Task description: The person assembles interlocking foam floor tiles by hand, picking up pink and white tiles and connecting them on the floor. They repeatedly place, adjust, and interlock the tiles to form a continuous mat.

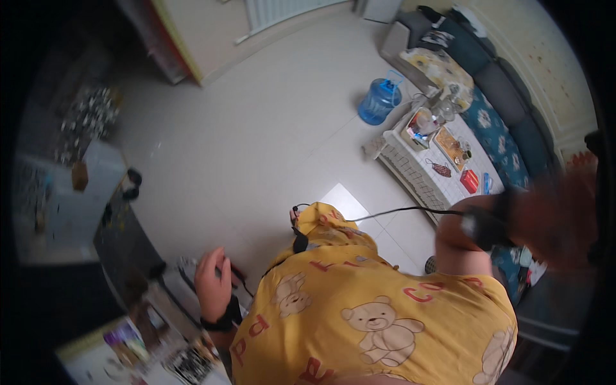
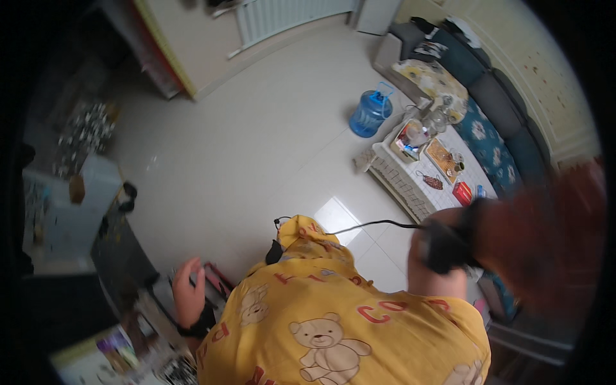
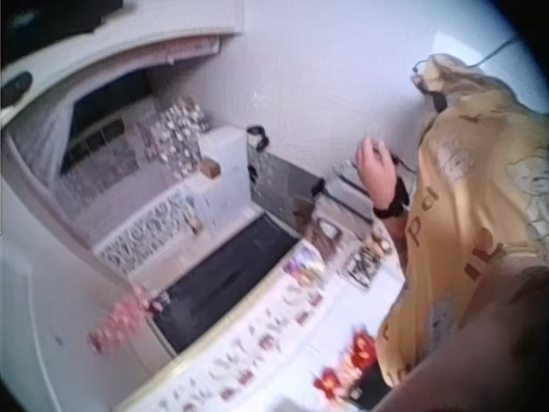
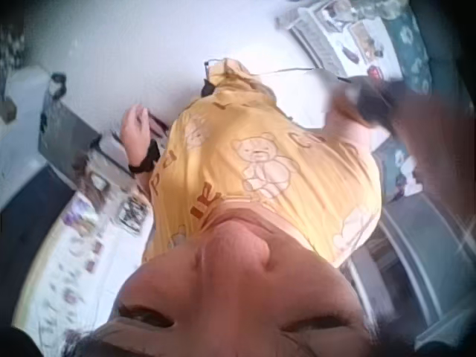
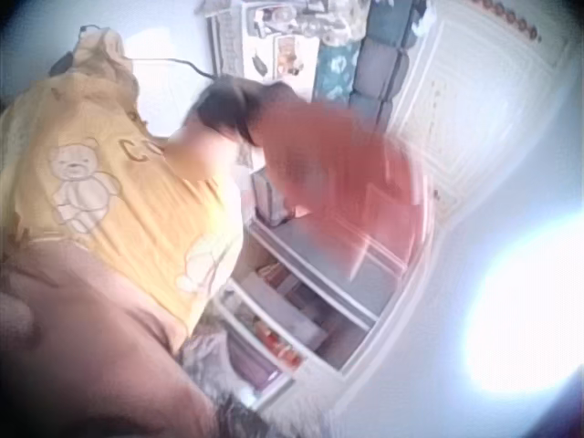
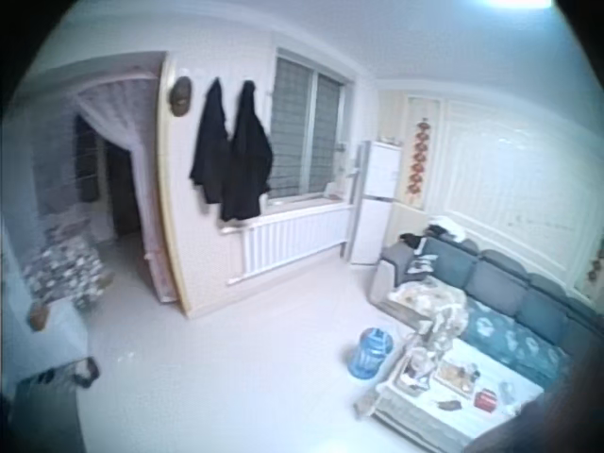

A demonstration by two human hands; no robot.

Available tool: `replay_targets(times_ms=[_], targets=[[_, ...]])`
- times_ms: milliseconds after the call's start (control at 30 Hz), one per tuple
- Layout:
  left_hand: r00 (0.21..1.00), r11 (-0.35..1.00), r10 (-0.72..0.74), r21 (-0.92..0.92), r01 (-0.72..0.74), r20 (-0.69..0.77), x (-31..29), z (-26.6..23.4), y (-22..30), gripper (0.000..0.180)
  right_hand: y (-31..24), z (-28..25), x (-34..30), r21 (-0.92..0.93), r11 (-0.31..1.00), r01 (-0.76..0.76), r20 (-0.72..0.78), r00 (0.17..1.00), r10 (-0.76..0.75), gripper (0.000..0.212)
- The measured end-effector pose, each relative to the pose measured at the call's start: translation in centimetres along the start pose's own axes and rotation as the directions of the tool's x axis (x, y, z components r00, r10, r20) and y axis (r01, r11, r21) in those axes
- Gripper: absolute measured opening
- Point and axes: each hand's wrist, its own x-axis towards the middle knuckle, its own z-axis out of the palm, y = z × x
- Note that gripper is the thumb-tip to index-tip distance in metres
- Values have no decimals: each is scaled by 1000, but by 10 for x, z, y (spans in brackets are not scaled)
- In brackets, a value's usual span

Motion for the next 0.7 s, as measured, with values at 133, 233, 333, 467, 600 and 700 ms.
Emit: replay_targets(times_ms=[133, 233, 333, 467, 600, 700], targets=[[967, 985, -175, 23, 173, 184, 59, -29, -44, 33, 157, 0, -129, -543, 450, -709, -238, 644, 727, 18], [918, 953, -301, 67, 294, 259, 110, -49, -97, 39, 246, 39, -242, -592, 116, -797, -32, 166, 986, 18], [893, 956, -293, 94, 278, 343, 184, -64, -170, 40, 319, 73, -337, -861, 306, -407, 359, -59, 931, 20], [858, 987, -142, 139, 83, 494, 292, -98, -251, 42, 354, 86, -451, -878, -49, -477, 93, -269, 959, 24], [817, 974, 1, 185, -132, 576, 396, -145, -301, 41, 320, 63, -549, -783, -564, -262, -435, -418, 798, 27], [797, 954, 137, 137, -266, 588, 467, -162, -338, 40, 248, 53, -600, -474, -879, -47, -726, -545, 420, 31]])
